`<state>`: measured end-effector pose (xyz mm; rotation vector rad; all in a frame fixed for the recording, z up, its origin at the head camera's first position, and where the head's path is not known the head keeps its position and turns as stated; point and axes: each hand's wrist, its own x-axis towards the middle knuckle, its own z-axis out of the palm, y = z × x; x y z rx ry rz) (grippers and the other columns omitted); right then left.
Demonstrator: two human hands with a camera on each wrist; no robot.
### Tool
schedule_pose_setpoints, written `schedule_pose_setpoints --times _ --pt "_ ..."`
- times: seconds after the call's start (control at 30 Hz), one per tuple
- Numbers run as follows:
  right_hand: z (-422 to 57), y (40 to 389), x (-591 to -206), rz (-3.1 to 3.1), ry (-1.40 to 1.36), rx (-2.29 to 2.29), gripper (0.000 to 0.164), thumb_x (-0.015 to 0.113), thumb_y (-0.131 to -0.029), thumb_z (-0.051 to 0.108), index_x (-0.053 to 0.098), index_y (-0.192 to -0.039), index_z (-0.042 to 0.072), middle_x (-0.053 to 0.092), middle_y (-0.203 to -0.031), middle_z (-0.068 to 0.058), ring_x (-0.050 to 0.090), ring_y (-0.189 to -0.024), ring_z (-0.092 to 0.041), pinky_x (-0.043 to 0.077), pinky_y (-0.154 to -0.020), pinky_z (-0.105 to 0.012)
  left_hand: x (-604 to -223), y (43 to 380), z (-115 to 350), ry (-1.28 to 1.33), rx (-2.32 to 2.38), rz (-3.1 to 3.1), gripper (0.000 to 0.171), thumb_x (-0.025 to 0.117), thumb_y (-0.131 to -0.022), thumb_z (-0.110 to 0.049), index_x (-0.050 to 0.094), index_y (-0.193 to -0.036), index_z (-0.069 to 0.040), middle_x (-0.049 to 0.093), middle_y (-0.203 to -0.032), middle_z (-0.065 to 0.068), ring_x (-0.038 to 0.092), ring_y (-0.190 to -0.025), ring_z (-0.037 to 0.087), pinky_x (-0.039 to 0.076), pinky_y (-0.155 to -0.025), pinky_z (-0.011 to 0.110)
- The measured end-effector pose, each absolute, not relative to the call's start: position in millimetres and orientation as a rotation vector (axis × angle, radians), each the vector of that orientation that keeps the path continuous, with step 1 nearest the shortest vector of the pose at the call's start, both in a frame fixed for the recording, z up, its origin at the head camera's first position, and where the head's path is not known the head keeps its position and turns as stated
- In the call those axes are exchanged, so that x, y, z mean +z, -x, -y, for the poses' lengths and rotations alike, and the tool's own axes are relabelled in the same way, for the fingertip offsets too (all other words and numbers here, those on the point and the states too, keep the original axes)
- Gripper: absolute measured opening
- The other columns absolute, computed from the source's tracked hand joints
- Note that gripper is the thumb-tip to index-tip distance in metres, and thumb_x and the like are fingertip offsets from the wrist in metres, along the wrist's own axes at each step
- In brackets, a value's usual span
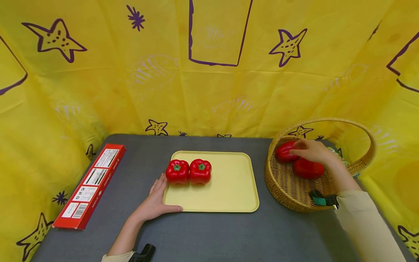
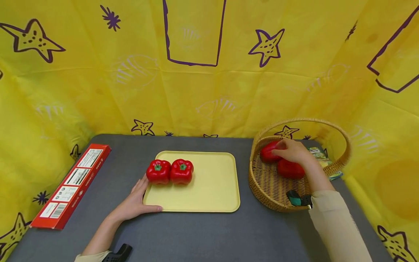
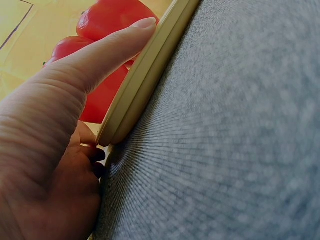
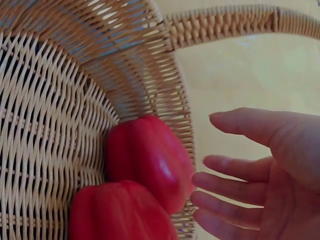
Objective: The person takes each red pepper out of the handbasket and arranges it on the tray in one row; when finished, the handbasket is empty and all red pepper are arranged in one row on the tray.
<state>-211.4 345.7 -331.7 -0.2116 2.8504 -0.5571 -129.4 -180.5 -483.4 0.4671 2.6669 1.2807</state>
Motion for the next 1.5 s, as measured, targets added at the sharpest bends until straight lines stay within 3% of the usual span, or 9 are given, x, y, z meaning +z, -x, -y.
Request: schedule_pose_setpoints --times 0.47,0.8,1.03,1.27,1.5 --pt "-353 224 -344 -2.887 0.025 -0.509 0.066 0.055 -0.097 0.040 0.046 -0.126 -0.018 0.050 -0.124 -0.039 0.043 -0.114 -0.058 0.038 -0.095 -0.063 -483 129 182 -0.461 1.296 -2.660 0.122 0.087 -0.069 -0.043 0.012 -0.156 -0.002 0.005 -0.160 0.023 -0.004 -0.146 0.041 -0.002 -0.111 0.063" --pt "-359 233 -359 -2.785 0.033 -0.449 0.083 0.036 -0.101 0.053 0.038 -0.131 -0.025 0.036 -0.134 -0.046 0.037 -0.119 -0.063 0.035 -0.097 -0.065 -484 129 182 -0.479 1.281 -2.674 0.121 0.086 -0.069 -0.045 0.012 -0.156 -0.003 0.007 -0.160 0.022 -0.002 -0.146 0.041 -0.002 -0.112 0.061" --pt "-358 239 -363 -2.770 0.067 -0.338 0.088 0.030 -0.101 0.056 0.038 -0.131 -0.026 0.035 -0.135 -0.046 0.036 -0.121 -0.062 0.033 -0.100 -0.065 -482 128 181 -0.477 1.285 -2.670 0.122 0.086 -0.068 -0.045 0.013 -0.155 -0.001 0.007 -0.160 0.023 -0.002 -0.146 0.042 -0.003 -0.112 0.061" --pt "-355 242 -368 -2.726 0.105 -0.398 0.088 0.032 -0.101 0.055 0.032 -0.133 -0.028 0.035 -0.134 -0.047 0.038 -0.121 -0.062 0.033 -0.101 -0.064 -482 129 181 -0.473 1.283 -2.669 0.123 0.086 -0.068 -0.046 0.012 -0.155 -0.001 0.007 -0.160 0.023 -0.002 -0.146 0.040 -0.003 -0.112 0.059" --pt "-354 241 -372 -2.790 0.157 -0.478 0.080 0.045 -0.099 0.052 0.040 -0.132 -0.021 0.045 -0.129 -0.043 0.046 -0.116 -0.058 0.039 -0.095 -0.061 -482 129 181 -0.481 1.285 -2.673 0.123 0.086 -0.068 -0.045 0.013 -0.155 -0.001 0.007 -0.160 0.023 -0.002 -0.146 0.040 -0.003 -0.113 0.059"
